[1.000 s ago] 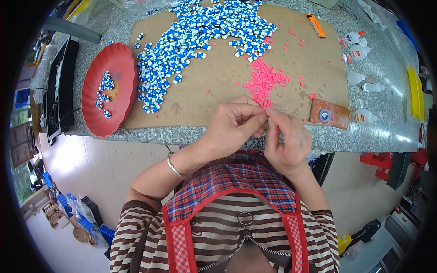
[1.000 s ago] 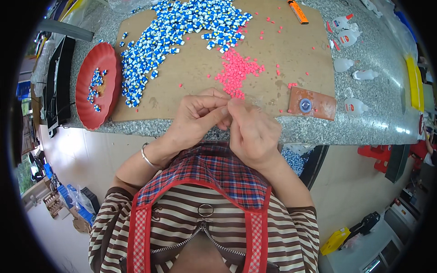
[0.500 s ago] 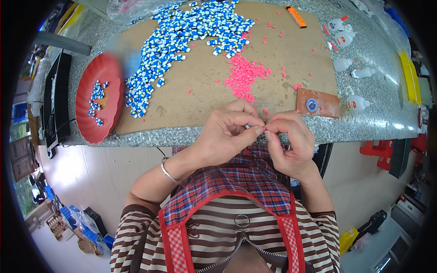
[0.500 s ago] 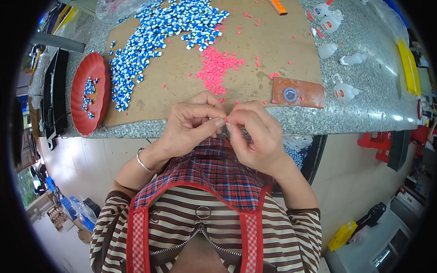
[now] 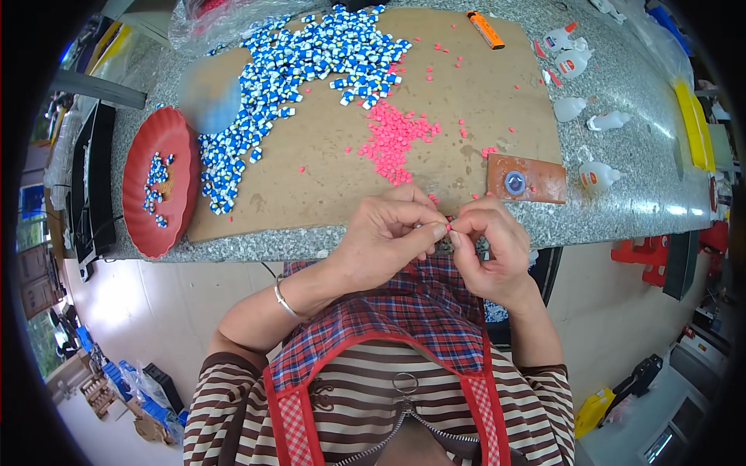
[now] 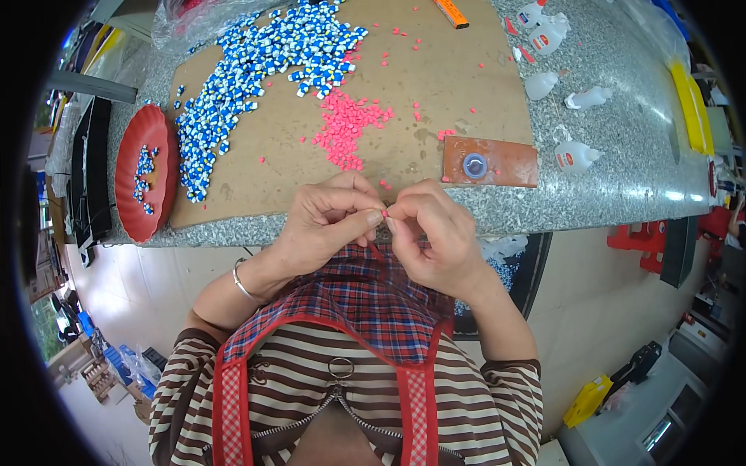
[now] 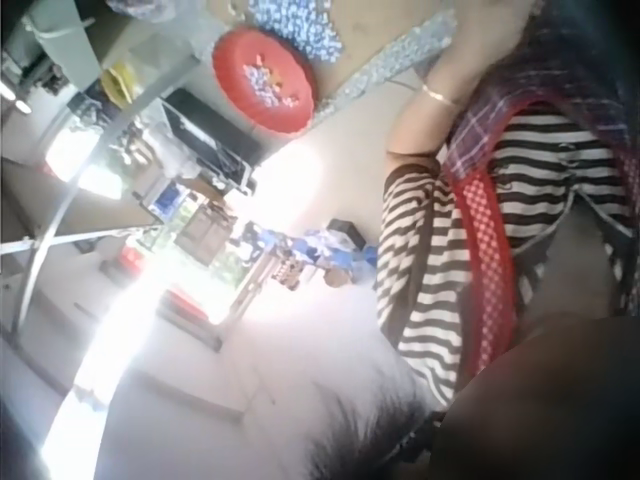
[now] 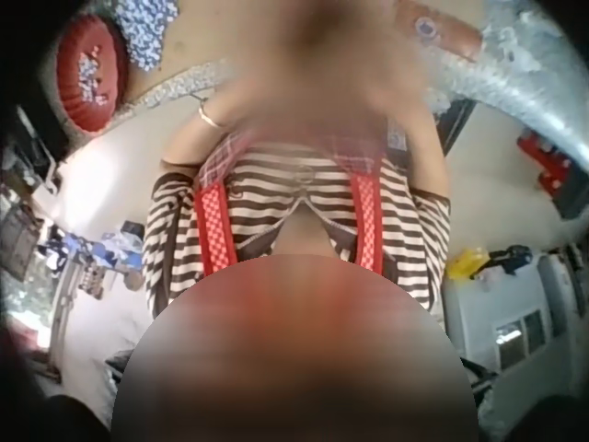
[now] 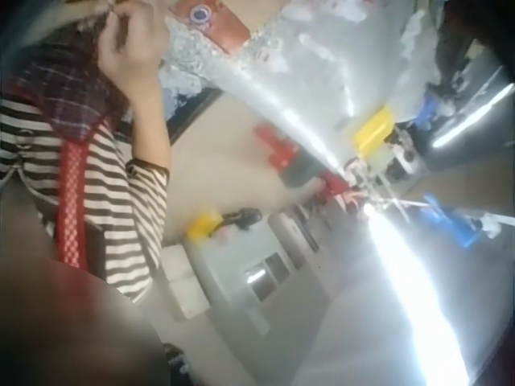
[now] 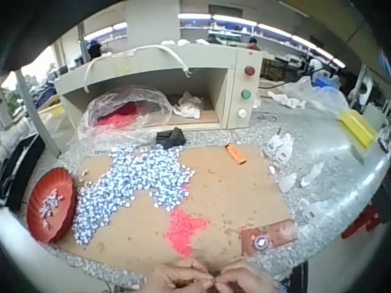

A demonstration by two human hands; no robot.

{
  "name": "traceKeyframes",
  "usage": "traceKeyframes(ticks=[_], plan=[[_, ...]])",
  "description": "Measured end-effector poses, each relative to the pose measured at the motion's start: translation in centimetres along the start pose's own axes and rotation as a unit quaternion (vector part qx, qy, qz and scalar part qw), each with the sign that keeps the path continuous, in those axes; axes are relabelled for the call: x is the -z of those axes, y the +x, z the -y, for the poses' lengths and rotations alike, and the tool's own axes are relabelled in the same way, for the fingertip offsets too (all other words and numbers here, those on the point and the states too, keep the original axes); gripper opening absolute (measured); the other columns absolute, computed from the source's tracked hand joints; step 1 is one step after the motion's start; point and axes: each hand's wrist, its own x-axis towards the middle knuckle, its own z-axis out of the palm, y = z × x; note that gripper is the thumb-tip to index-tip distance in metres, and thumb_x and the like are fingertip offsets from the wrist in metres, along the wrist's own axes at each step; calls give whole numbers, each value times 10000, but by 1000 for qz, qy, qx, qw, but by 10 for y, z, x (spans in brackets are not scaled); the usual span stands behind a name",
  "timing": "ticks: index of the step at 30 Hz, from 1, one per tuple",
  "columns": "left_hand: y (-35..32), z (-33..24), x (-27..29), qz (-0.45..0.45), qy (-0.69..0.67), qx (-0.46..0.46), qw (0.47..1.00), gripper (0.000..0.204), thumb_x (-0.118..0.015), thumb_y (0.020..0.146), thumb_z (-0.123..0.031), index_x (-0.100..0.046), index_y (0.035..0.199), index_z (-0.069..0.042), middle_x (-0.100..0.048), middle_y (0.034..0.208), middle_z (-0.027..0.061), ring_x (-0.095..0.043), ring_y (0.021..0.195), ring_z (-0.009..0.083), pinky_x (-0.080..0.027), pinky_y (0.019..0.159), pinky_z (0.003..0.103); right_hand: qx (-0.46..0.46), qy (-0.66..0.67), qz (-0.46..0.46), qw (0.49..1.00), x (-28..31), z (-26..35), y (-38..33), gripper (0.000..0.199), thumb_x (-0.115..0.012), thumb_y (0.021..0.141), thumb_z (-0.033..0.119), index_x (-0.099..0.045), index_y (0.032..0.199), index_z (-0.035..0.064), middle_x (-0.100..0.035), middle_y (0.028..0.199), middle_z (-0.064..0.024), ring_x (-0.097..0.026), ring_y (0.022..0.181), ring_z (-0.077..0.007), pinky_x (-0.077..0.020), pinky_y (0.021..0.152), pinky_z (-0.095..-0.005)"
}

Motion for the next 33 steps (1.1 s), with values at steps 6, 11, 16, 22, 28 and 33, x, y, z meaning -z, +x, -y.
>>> traceKeyframes(ticks=[6, 11, 16, 22, 28, 33], plan=[[6, 6, 0, 17, -44, 39, 998, 132, -639, 946, -65, -719, 1001, 25, -583, 983, 51, -636, 744, 92, -553, 653, 220, -102, 87, -42, 990, 3, -8, -11, 120, -644, 817, -85, -594, 896, -9, -601, 883, -87, -607, 657, -107, -490, 541, -233], [8, 7, 3, -9, -115, 100, 988, 200, -590, 953, -12, -684, 1118, 50, -593, 1037, 71, -662, 840, 131, -576, 770, 267, -262, 101, -88, 956, 40, -23, -10, 70, -614, 878, -60, -584, 877, 3, -583, 815, -19, -567, 657, -33, -458, 558, -195], [-2, 3, 6, 17, -33, 65, 997, 244, -578, 930, 50, -669, 1157, 41, -584, 1100, 75, -656, 915, 125, -569, 806, 252, -173, -169, -48, 969, 65, -38, -2, 100, -639, 822, -53, -555, 836, -2, -574, 761, -106, -598, 649, -222, -461, 556, -336], [-7, 1, 8, -38, -2, 3, 999, 281, -593, 899, 94, -673, 1160, 26, -569, 1152, 66, -620, 906, 86, -548, 793, 212, -144, -207, -3, 968, 65, -40, 4, 105, -619, 780, -68, -552, 836, -10, -584, 782, -155, -589, 710, -356, -461, 610, -435], [-11, 1, 10, -47, -17, 16, 999, 261, -601, 892, 108, -696, 1120, 23, -566, 1151, 64, -599, 897, 72, -530, 773, 201, -128, -229, 20, 965, 66, -43, 6, 112, -614, 768, -67, -541, 825, -4, -585, 787, -170, -581, 749, -385, -451, 649, -464], [-11, 1, 9, -46, -8, -6, 999, 281, -594, 900, 104, -678, 1157, 28, -573, 1140, 61, -587, 875, 65, -517, 753, 197, -122, -240, 34, 963, 66, -44, 7, 116, -617, 770, -66, -539, 833, -7, -589, 795, -177, -585, 742, -391, -453, 643, -464]])
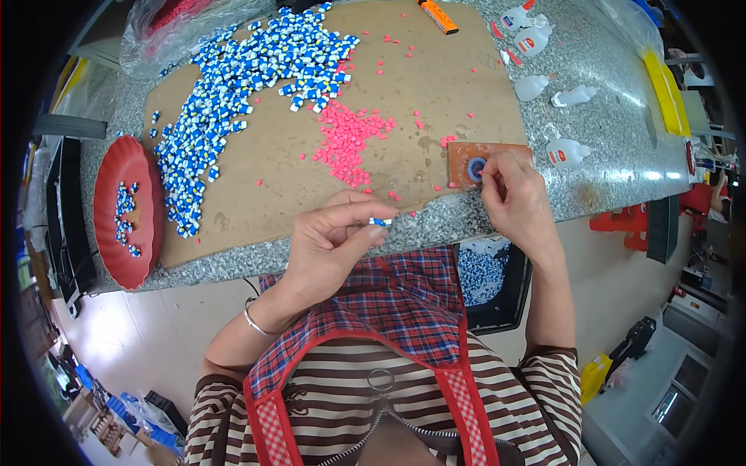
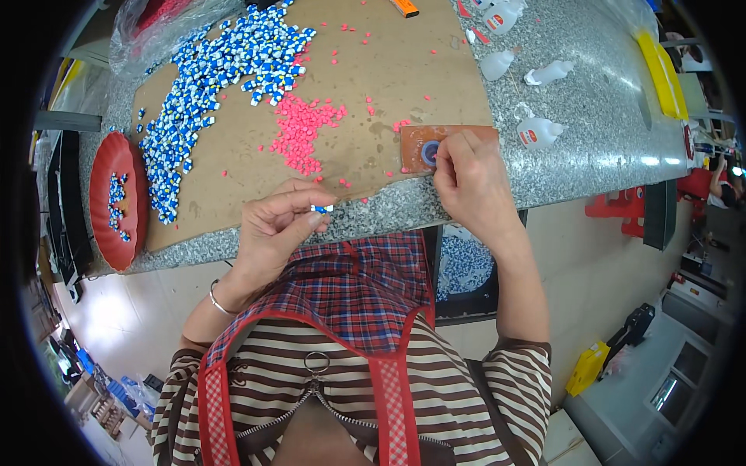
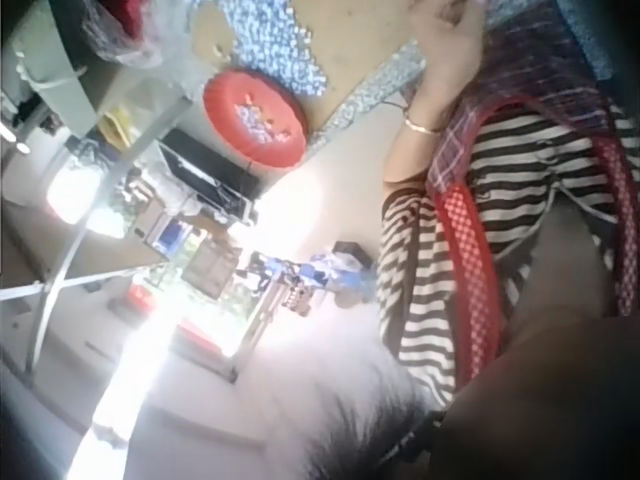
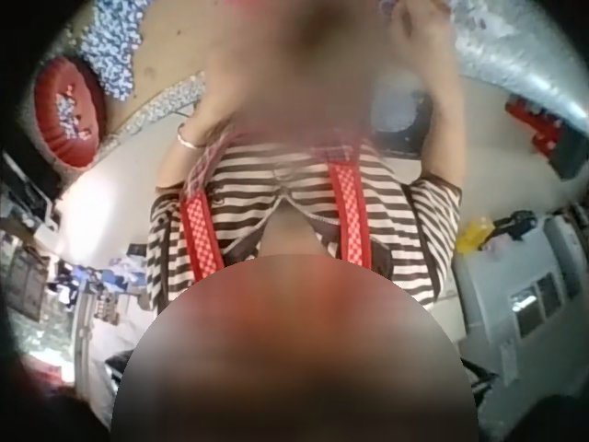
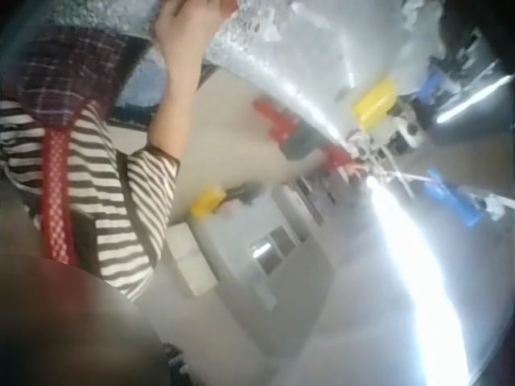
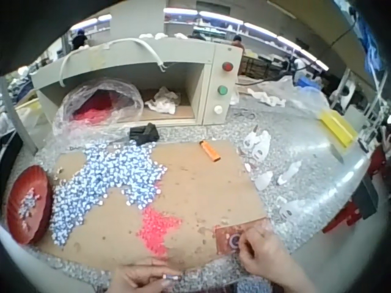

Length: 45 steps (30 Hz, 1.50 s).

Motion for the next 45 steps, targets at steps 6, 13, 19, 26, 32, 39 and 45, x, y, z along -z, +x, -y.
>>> traceKeyframes(ticks=[6, 13, 19, 26, 32, 39, 45], plan=[[0, -3, 0, -12, -87, 45, 995, 261, -612, 913, 78, -668, 1164, 32, -646, 1099, 66, -626, 953, 90, -541, 814, 221, -39, 53, -44, 997, 6, 19, -1, 112, -620, 798, -85, -548, 832, -6, -581, 777, -137, -591, 662, -299, -458, 556, -383], [8, -1, -3, 10, -82, 7, 997, 238, -625, 912, 65, -682, 1139, 25, -655, 1042, 57, -655, 933, 108, -567, 832, 239, -78, 321, -15, 944, -12, 73, -8, 120, -644, 796, -102, -587, 843, -7, -594, 769, -45, -609, 616, -87, -470, 510, -226], [6, -1, -5, 3, -95, -8, 995, 240, -628, 907, 69, -681, 1136, 26, -653, 1029, 62, -654, 919, 104, -569, 808, 232, -34, 323, 7, 946, -26, 91, -1, 125, -659, 795, -88, -570, 823, -4, -593, 751, -55, -596, 567, -106, -463, 497, -237], [5, -2, -3, 27, -72, -9, 997, 279, -626, 910, 68, -640, 1188, 55, -673, 1102, 112, -660, 943, 127, -571, 821, 256, -32, 288, 40, 956, -23, 94, -1, 135, -659, 793, -79, -560, 823, 7, -576, 716, -47, -592, 551, -117, -451, 479, -248], [4, -2, -8, 25, -102, -46, 993, 340, -610, 909, 93, -604, 1244, 40, -674, 1034, 90, -655, 905, 107, -562, 783, 239, -130, 366, 109, 915, -21, 96, -2, 111, -640, 844, -45, -552, 846, 23, -582, 711, -12, -582, 569, -77, -454, 500, -230], [-23, -13, 18, -29, 69, -27, 997, 318, -646, 882, 59, -652, 1197, 12, -672, 1040, 67, -650, 909, 104, -554, 772, 233, -213, 524, 187, 803, -32, 90, -4, 59, -610, 919, -7, -564, 929, 29, -592, 740, 17, -576, 637, -37, -449, 554, -196], [-94, -80, 156, -409, 467, -221, 753, 237, -625, 903, 43, -702, 1122, -4, -662, 1058, 61, -633, 902, 112, -517, 816, 255, -15, 119, -8, 993, -51, 73, -4, 80, -613, 874, -22, -577, 933, 18, -615, 824, -121, -634, 639, -279, -504, 568, -368]])
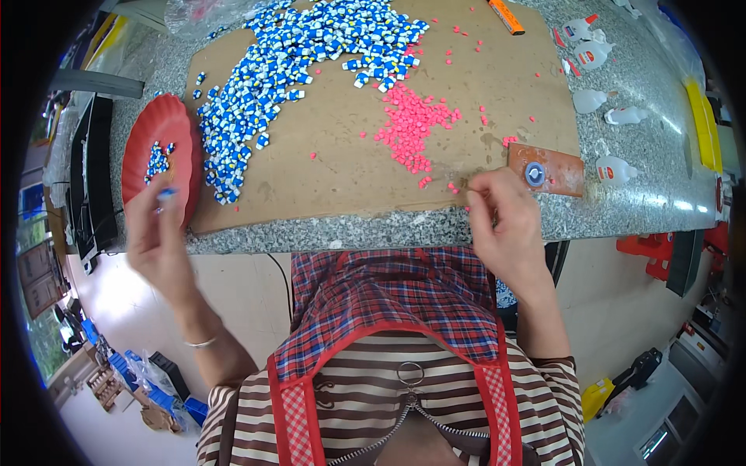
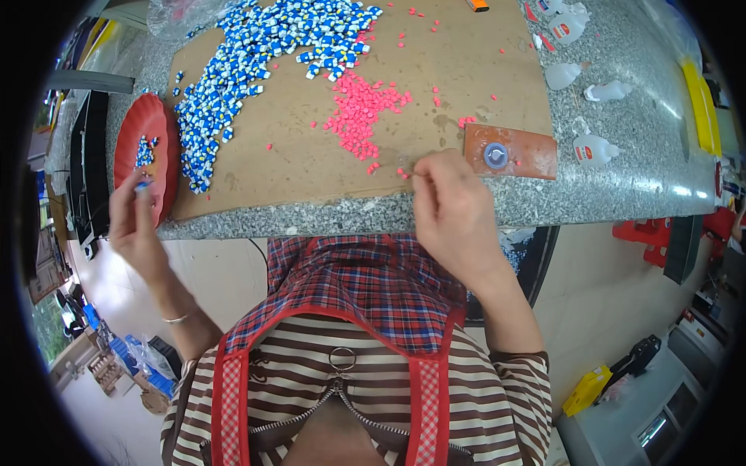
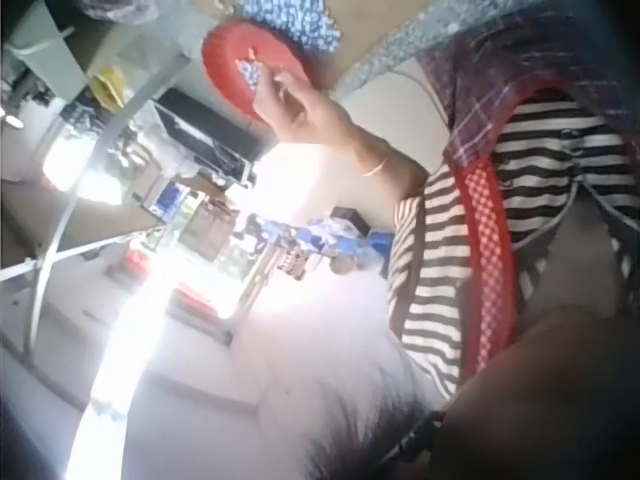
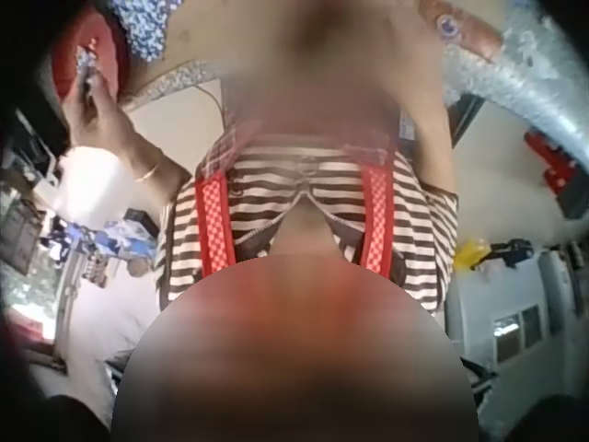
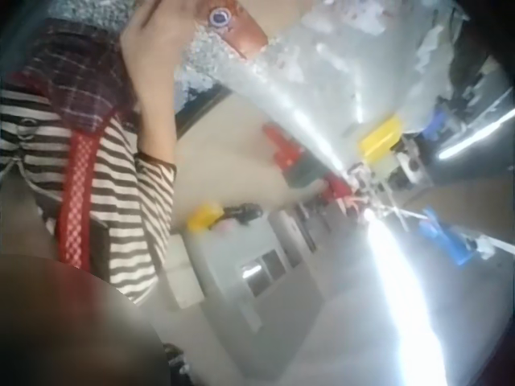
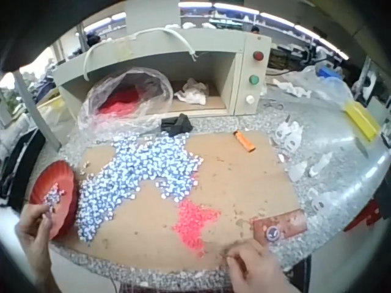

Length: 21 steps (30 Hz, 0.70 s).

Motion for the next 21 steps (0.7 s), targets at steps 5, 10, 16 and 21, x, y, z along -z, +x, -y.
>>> traceKeyframes(ticks=[5, 10, 16, 21], plan=[[27, 35, 27, -22, 292, -7, 956, 265, -686, 899, -68, -715, 1162, -60, -589, 1277, 132, -597, 1127, 230, -493, 925, 307, 1, -80, 38, 996, -12, -1, 1, 82, -643, 852, 38, -567, 883, 34, -589, 874, -139, -625, 690, -368, -494, 579, -450], [17, 2, -60, 137, 26, -64, 988, 217, -701, 830, -6, -718, 1046, -17, -672, 1094, 136, -657, 993, 255, -524, 816, 319, 46, -114, 61, 991, -14, 5, 9, 80, -629, 838, 23, -568, 886, 42, -583, 882, -139, -618, 679, -375, -487, 575, -470], [55, -13, -139, 188, 83, -201, 958, 230, -646, 797, -11, -693, 1022, -13, -634, 968, 161, -626, 914, 360, -520, 805, 432, 30, -115, 83, 989, -10, 4, 9, 101, -624, 834, 8, -567, 909, 42, -588, 882, -143, -625, 698, -377, -485, 580, -471], [45, -9, -144, 230, 38, -217, 948, 216, -611, 822, 53, -672, 1022, -2, -607, 896, 149, -627, 749, 310, -498, 674, 380, 6, -39, 48, 998, -10, -4, 14, 119, -621, 838, 1, -574, 942, 34, -604, 901, -148, -625, 698, -374, -484, 595, -461]])
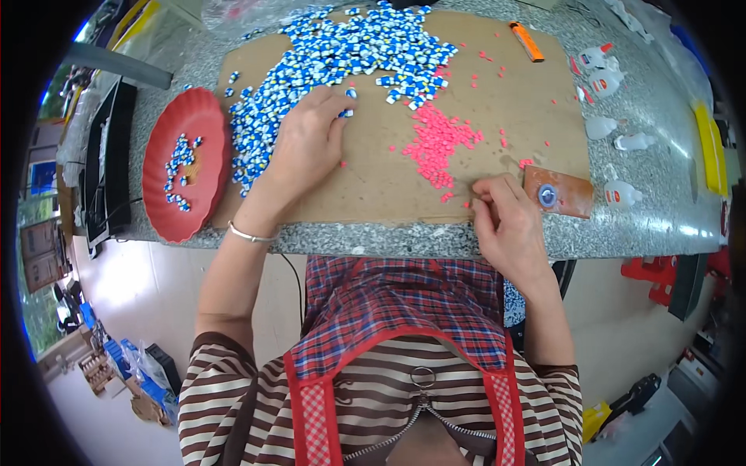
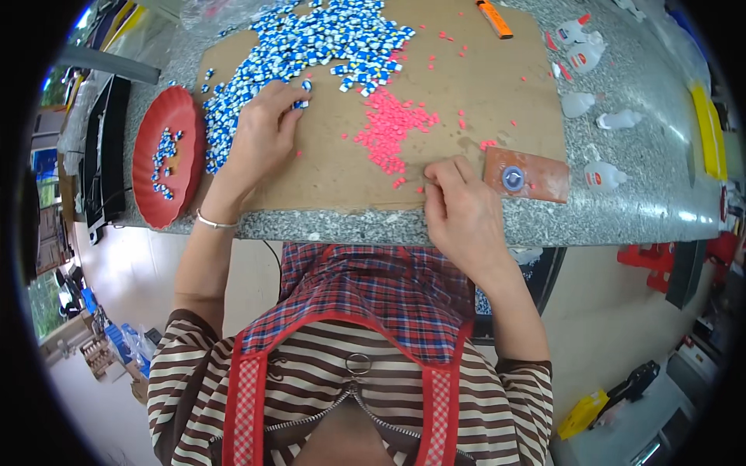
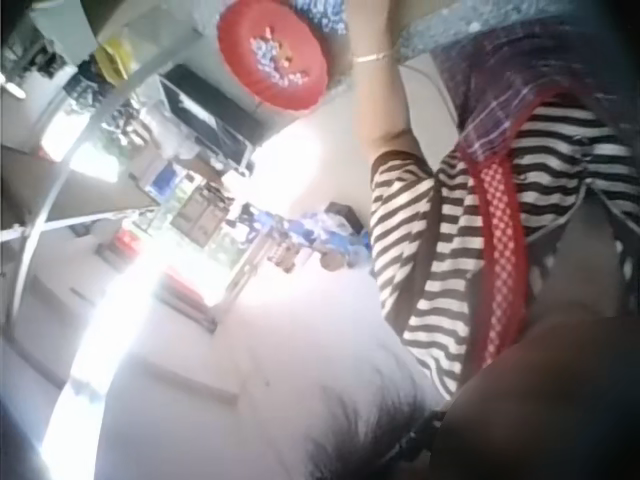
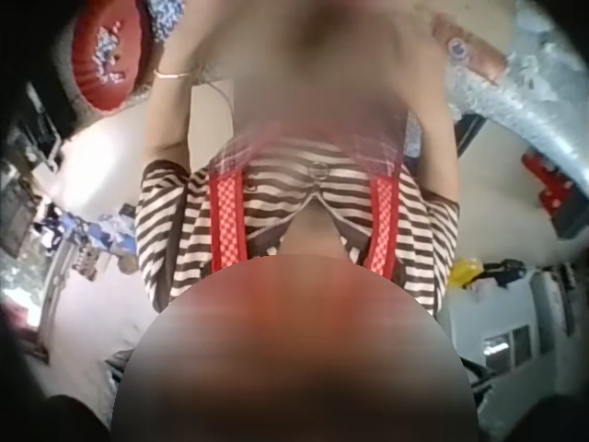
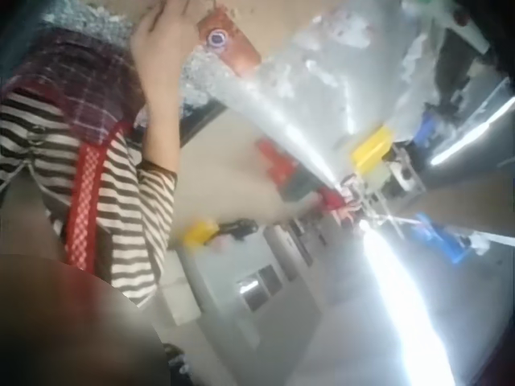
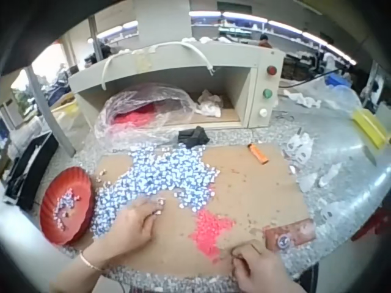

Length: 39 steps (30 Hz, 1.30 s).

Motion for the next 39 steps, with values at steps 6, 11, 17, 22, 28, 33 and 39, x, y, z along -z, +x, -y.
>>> traceKeyframes(ticks=[6, 11, 17, 22, 28, 33, 39], plan=[[-8, -15, 0, 7, -88, 92, 992, 215, -633, 808, 50, -713, 994, -23, -587, 859, 106, -610, 708, 225, -505, 638, 328, 34, 14, -23, 999, -6, -1, 26, 110, -621, 835, -6, -579, 929, 32, -598, 894, -139, -625, 703, -364, -491, 596, -451], [-23, -26, 3, -25, -188, 161, 969, 164, -658, 831, 39, -710, 976, -17, -585, 853, 40, -537, 635, 77, -450, 574, 222, 75, 17, 55, 996, -7, 0, 33, 98, -641, 829, -17, -595, 910, 14, -583, 863, -92, -605, 695, -234, -470, 599, -355], [-43, -53, 3, 37, -359, 218, 907, 239, -584, 895, 44, -726, 1067, -41, -603, 919, 2, -475, 657, 15, -379, 554, 182, 139, -29, 68, 988, -7, 0, 41, 100, -617, 816, -40, -586, 894, 15, -580, 881, -113, -597, 697, -290, -462, 596, -371], [-50, -70, -2, 78, -385, 215, 894, 238, -568, 902, 55, -720, 1067, -23, -583, 940, 2, -471, 659, 7, -367, 543, 184, 133, -56, 69, 987, 5, 0, 42, 103, -616, 813, -41, -586, 894, 14, -584, 872, -124, -614, 716, -306, -475, 596, -390], [-57, -77, -12, 70, -478, 236, 843, 225, -563, 929, 40, -705, 1098, -8, -586, 974, 2, -473, 678, -2, -360, 541, 178, 47, -24, 3, 999, -3, -4, 28, 86, -640, 818, 29, -575, 873, 39, -603, 868, -121, -636, 731, -335, -492, 609, -439], [-55, -84, -10, 174, -450, 294, 825, 217, -558, 944, 37, -694, 1106, -12, -620, 1063, 21, -575, 846, 47, -504, 693, 215, 45, -99, -45, 993, -15, -1, 29, 86, -640, 806, 53, -583, 870, 48, -605, 842, -157, -630, 692, -374, -500, 604, -473], [-49, -93, -22, 124, -553, 221, 793, 242, -561, 941, 24, -690, 1139, -28, -597, 973, 9, -550, 767, 49, -452, 662, 204, 70, -91, -15, 993, -12, 3, 34, 88, -624, 807, 11, -551, 853, 27, -584, 858, -158, -615, 728, -381, -492, 610, -487]])
